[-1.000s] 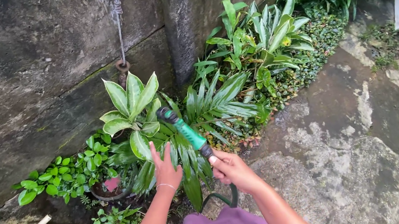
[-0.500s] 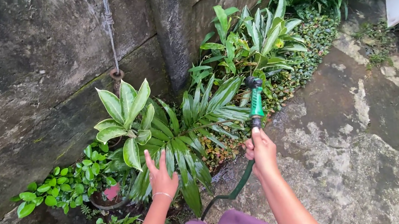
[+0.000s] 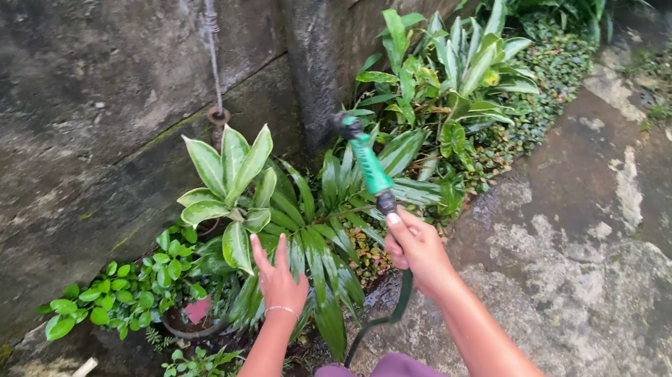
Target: Watering various potted and garden plants using a garden hose with a spray nozzle.
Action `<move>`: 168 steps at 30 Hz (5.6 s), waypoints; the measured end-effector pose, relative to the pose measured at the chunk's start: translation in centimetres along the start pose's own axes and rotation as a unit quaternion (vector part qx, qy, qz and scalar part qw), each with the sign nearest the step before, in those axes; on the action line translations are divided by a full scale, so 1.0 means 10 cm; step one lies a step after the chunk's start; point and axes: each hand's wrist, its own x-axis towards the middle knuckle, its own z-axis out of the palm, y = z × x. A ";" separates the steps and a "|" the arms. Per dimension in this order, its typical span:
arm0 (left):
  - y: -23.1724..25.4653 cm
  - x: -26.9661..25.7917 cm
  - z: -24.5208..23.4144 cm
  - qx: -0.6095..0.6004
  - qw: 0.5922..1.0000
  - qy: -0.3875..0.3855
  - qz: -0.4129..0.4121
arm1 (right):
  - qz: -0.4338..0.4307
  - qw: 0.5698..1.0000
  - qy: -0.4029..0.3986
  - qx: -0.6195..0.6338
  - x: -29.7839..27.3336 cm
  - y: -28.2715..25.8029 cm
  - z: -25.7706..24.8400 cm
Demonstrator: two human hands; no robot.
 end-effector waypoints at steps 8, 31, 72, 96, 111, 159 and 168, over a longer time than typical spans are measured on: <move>-0.04 -0.13 -0.03 -0.029 1.000 0.004 -0.005 | -0.078 0.981 -0.153 -0.089 0.12 0.07 0.41; -1.34 -1.11 0.13 -0.214 0.969 0.056 -0.114 | 0.091 0.888 -0.415 -0.179 -0.04 0.07 2.01; -1.34 -1.86 -1.47 -0.707 0.611 0.203 -0.293 | 0.214 0.808 -0.483 -0.260 -0.59 0.19 1.35; -1.42 -1.90 -1.65 -0.704 0.595 0.263 -0.285 | 0.192 0.805 -0.494 -0.266 -0.62 0.22 1.60; -1.84 -1.58 -1.31 -0.423 0.778 0.253 -0.389 | 0.184 0.752 -0.563 -0.290 -0.65 0.17 1.59; -1.83 -1.80 -1.24 -0.334 0.903 0.055 -0.264 | 0.119 0.716 -0.560 -0.401 -0.61 0.11 1.48; -2.03 -1.79 -1.10 -0.251 0.941 0.035 -0.223 | 0.147 0.731 -0.523 -0.412 -0.68 -0.08 1.56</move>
